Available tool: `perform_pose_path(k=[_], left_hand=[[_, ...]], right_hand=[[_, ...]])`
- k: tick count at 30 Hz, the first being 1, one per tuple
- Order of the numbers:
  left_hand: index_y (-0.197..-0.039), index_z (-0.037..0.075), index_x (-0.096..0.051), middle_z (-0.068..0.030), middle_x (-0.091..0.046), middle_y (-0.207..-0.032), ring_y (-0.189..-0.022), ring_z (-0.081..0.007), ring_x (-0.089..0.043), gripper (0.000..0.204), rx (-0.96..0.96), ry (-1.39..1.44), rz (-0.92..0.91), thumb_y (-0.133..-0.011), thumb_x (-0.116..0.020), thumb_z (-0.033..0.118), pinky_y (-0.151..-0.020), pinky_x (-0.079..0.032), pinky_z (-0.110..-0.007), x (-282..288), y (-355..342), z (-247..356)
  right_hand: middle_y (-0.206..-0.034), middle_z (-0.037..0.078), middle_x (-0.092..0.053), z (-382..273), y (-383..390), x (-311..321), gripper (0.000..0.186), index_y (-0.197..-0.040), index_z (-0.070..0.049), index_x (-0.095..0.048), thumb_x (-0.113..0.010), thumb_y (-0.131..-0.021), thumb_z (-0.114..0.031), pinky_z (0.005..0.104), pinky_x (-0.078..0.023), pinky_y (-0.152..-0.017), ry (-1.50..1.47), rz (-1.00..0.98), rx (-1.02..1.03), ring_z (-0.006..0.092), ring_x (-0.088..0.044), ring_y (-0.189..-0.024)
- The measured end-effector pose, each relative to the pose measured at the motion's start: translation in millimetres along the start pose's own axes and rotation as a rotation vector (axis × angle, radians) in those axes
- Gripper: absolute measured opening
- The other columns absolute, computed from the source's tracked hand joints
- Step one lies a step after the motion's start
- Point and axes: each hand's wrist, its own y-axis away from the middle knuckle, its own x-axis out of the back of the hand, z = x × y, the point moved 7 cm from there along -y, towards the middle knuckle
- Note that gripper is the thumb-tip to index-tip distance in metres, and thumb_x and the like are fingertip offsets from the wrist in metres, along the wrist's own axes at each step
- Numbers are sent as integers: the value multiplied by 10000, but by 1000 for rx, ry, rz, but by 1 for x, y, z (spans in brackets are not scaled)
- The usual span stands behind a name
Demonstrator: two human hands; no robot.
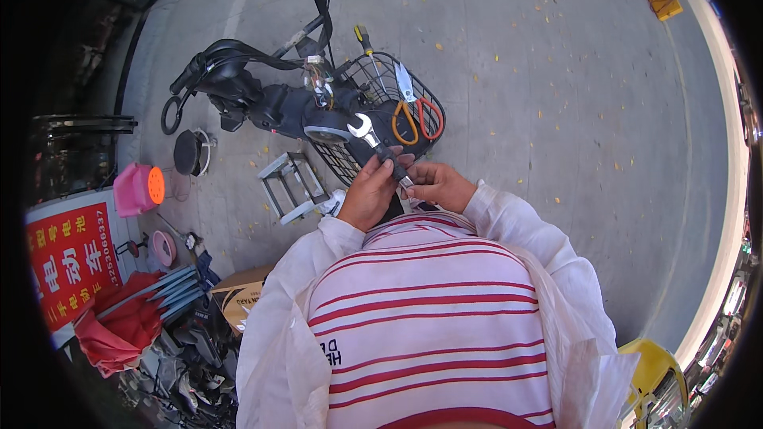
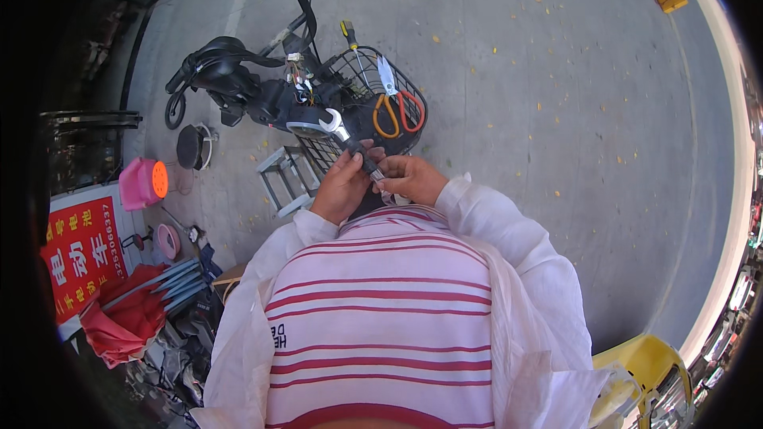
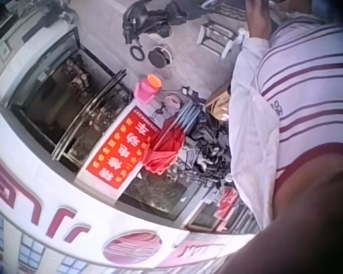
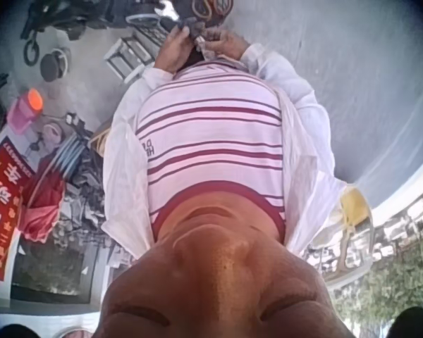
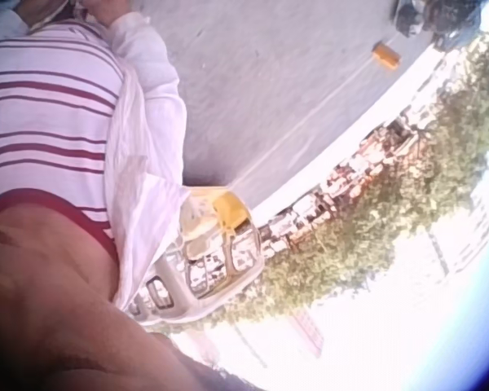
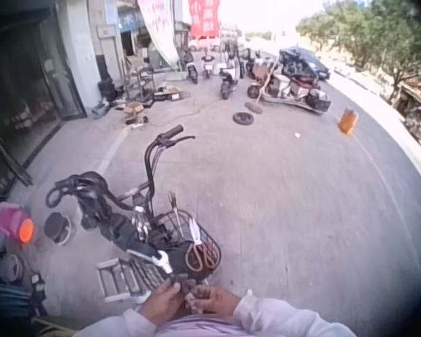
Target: The person repairs the wiring of an electric scooter's headlight. They strip wires, connect them, and use a wrench to tighten components near the handlebar basket.
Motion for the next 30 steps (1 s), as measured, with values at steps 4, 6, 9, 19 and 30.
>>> perform_pose_path(k=[4, 6, 9, 19, 30], left_hand=[[-1327, 15, -415, -83, -558, -988, -1012, -225, -540, 389, -76, 91, -94, -994, -450, 212, -917, -435, -368, -24, 8, 16], [-1305, 6, -438, -66, -520, -886, -875, -194, -535, 402, -94, 137, -198, -990, -437, 257, -799, -460, -337, -34, 17, 31], [-1268, 3, -480, -50, -462, -814, -717, -159, -456, 453, 29, 217, -355, -967, -410, 333, -594, -414, -301, -38, 25, 38], [-1080, 57, -574, -11, -389, -659, -669, -208, -477, 468, 167, 198, -261, -910, -344, 427, -416, -348, -276, -46, 39, 38], [-1072, 72, -532, -40, -523, -760, -736, -214, -561, 305, 27, 40, -115, -969, -377, 313, -520, -454, -300, -45, 34, 39]], right_hand=[[-906, 26, -664, -18, 5, 7, 215, -1034, -10, -641, -679, -888, -164, 247, -470, -732, 228, -13, -1, 83, -584, -802], [-746, -10, -627, -29, 5, 17, 190, -956, -10, -633, -689, -883, -176, 237, -443, -641, 225, 96, 28, 58, -536, -692], [-742, -22, -604, -68, 7, 14, 184, -945, -10, -623, -679, -889, -177, 243, -420, -601, 241, 245, 310, 46, -498, -671], [-857, 85, -567, -138, 21, -41, 187, -955, -60, -644, -699, -784, -115, 326, -454, -631, 866, 420, 726, 219, -571, -731], [-749, 73, -615, -116, 13, -44, 179, -964, 36, -622, -674, -862, -102, 263, -464, -535, 163, 306, 362, 127, -568, -586]])
